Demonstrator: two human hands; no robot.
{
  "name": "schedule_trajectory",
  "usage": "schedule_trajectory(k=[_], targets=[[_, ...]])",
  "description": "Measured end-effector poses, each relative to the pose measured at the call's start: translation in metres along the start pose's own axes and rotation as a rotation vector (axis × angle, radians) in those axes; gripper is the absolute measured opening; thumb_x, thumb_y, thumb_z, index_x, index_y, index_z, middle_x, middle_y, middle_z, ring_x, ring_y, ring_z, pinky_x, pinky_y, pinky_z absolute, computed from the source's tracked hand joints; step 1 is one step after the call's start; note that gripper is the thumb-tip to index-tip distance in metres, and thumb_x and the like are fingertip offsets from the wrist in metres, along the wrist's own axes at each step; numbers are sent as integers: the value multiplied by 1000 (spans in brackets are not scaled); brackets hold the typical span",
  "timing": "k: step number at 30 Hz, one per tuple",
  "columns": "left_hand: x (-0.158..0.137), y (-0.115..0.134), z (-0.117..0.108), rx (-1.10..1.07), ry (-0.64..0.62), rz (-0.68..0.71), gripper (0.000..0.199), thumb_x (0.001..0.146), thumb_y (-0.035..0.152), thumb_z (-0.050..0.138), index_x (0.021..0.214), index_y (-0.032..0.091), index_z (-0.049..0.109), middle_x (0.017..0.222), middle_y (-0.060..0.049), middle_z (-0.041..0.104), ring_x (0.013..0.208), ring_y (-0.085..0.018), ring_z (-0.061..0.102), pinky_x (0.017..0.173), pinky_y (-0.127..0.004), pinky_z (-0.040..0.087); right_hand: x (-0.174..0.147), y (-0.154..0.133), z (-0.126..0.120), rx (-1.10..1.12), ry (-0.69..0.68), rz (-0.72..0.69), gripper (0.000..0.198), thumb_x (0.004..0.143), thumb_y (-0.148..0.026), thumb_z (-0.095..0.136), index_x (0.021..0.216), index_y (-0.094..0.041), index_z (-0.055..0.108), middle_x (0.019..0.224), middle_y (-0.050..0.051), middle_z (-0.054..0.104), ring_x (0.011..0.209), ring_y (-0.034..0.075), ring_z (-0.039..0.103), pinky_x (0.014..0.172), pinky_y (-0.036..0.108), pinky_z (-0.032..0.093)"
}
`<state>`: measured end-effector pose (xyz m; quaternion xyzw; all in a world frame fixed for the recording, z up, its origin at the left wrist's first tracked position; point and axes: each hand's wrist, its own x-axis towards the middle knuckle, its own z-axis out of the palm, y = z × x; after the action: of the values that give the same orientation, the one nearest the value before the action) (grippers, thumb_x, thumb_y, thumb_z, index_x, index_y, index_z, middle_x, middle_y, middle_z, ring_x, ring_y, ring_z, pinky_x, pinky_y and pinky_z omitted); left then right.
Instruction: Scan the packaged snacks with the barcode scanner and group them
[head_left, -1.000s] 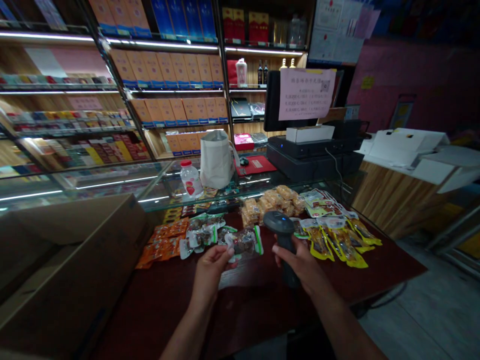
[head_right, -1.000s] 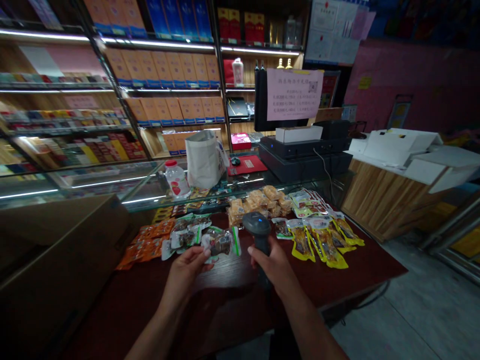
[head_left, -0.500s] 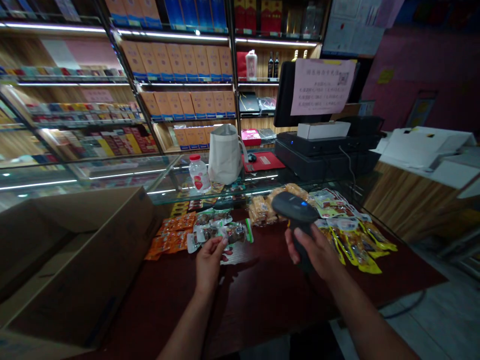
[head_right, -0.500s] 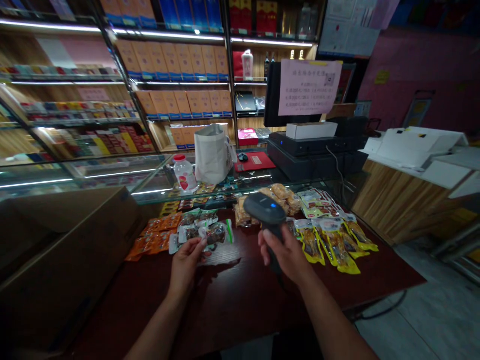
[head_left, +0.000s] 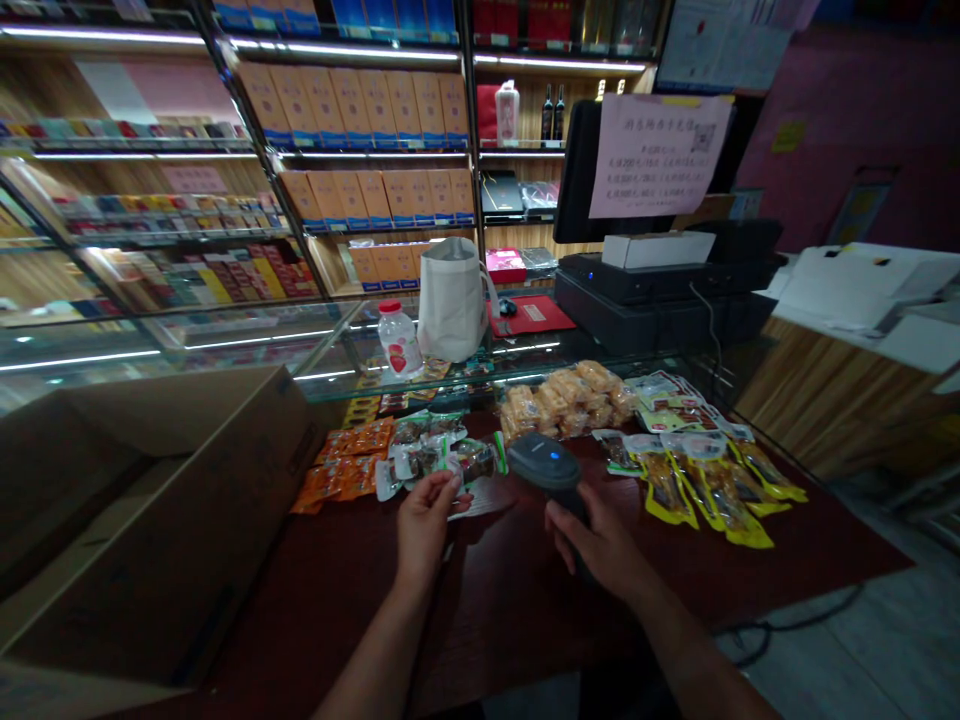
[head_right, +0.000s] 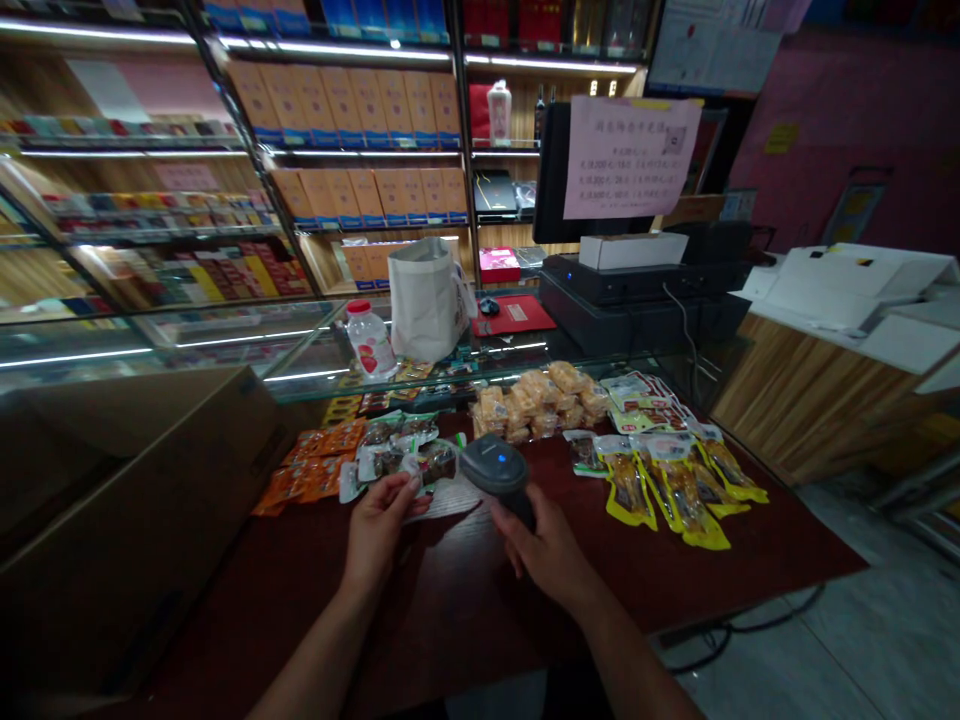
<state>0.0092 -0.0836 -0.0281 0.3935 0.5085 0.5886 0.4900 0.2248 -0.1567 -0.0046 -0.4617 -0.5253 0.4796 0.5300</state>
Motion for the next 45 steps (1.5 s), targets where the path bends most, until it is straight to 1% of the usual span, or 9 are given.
schedule_trajectory(k=[2,5,20,24,27,31,35,41,45], targets=[[1,-3,1,-8,-10,-7,48,56,47,86,85,15,65,72,-1,72,61,-17,71,61,-26,57,-2,16,7,-37,-21,38,33,90,-53,57,92,-21,53,67,-5,59,37,7,45,35,19,34],[1,-5,1,-17,-8,-13,49,55,47,87,85,15,65,73,-1,72,62,-17,71,61,-26,57,-3,27,12,-40,-36,78,37,89,-57,56,92,-21,53,63,-6,58,35,8,46,33,19,33],[0,-5,3,32,-16,-9,44,60,45,84,87,15,66,75,-2,73,65,-19,72,65,-29,59,-4,26,17,-28,47,39,37,88,-57,57,82,-21,52,55,-8,52,33,7,44,33,18,31],[0,-3,-1,48,-11,2,46,60,46,84,89,15,67,74,-2,73,64,-18,72,65,-28,59,-2,31,15,63,42,87,40,85,-59,60,87,-20,54,61,-7,56,33,6,44,31,18,32],[17,9,-6,74,25,28,46,61,46,84,90,16,66,72,-2,72,63,-18,72,63,-28,59,1,34,10,222,27,160,45,82,-60,65,97,-19,56,66,-6,59,33,5,43,31,17,34],[63,41,-11,274,55,58,33,66,41,78,83,16,64,65,-1,68,56,-18,69,56,-28,56,3,35,4,404,49,229,49,78,-61,70,98,-18,56,66,-6,59,34,4,42,31,16,35],[97,69,-17,416,115,74,21,70,34,70,74,16,59,59,1,62,53,-17,66,56,-29,55,3,37,1,489,86,215,50,76,-61,72,97,-19,56,65,-7,58,34,4,42,31,16,33],[102,71,-30,701,174,55,14,70,27,62,61,18,57,46,1,57,48,-21,61,51,-28,46,2,42,1,517,90,205,49,76,-61,72,96,-19,57,65,-7,59,34,4,43,30,16,32],[101,72,-40,924,221,99,15,68,24,64,55,20,58,46,-3,57,62,-27,65,61,-31,45,2,41,1,516,51,190,47,78,-59,71,96,-18,58,65,-7,58,34,4,42,31,15,33]])
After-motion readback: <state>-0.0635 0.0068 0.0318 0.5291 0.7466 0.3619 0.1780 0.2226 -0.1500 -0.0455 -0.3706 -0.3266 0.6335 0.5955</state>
